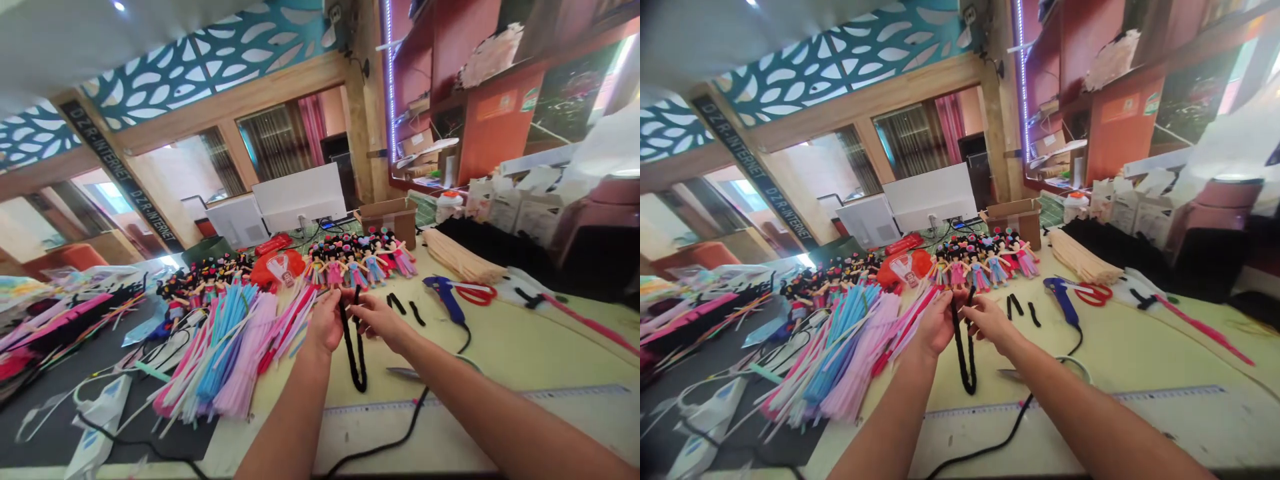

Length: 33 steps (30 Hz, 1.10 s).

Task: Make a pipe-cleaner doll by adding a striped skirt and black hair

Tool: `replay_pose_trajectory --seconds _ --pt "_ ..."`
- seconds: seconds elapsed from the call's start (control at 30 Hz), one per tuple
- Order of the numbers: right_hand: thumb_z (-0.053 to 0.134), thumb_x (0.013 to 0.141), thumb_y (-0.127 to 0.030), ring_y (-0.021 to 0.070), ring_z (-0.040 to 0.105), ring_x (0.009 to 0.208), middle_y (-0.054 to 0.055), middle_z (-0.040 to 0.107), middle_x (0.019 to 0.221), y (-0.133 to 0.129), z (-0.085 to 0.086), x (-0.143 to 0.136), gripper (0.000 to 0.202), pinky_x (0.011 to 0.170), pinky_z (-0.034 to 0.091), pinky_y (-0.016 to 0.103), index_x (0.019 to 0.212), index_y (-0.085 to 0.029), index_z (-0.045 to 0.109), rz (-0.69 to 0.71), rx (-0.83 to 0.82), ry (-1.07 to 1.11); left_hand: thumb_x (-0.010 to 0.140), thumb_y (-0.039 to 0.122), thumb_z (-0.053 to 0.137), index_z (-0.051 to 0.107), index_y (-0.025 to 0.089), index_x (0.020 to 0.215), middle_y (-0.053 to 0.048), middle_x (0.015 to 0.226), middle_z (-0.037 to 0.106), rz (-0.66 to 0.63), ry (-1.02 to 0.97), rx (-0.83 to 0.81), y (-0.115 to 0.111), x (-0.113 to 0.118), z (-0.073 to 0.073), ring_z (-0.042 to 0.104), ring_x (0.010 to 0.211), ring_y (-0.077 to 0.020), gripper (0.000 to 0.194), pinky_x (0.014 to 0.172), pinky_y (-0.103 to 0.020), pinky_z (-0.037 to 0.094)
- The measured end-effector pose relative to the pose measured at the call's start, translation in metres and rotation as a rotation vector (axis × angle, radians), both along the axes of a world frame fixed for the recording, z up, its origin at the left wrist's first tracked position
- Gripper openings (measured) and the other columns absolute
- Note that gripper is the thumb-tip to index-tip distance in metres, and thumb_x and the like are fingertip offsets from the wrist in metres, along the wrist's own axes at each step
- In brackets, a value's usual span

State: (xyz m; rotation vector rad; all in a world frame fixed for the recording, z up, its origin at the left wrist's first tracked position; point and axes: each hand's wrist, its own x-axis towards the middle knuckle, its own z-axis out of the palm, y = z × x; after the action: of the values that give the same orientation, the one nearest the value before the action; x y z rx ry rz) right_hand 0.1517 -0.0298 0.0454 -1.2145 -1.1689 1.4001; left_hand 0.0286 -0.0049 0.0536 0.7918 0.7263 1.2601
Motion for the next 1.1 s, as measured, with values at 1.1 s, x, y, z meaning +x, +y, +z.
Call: replay_pose_trajectory --seconds 1.1 --pt "0.053 0.076 -0.032 0.0081 0.044 0.044 -0.009 0.046 0.058 0.020 -0.038 0.014 0.057 0.041 0.035 0.021 0.132 -0.021 0.046 0.059 0.130 -0.139 0.062 0.030 0.077 0.072 0.015 0.085 -0.001 0.075 0.064 -0.120 0.325 0.023 0.023 -0.001 -0.047 0.045 0.059 -0.0077 0.027 0.056 -0.023 0.030"
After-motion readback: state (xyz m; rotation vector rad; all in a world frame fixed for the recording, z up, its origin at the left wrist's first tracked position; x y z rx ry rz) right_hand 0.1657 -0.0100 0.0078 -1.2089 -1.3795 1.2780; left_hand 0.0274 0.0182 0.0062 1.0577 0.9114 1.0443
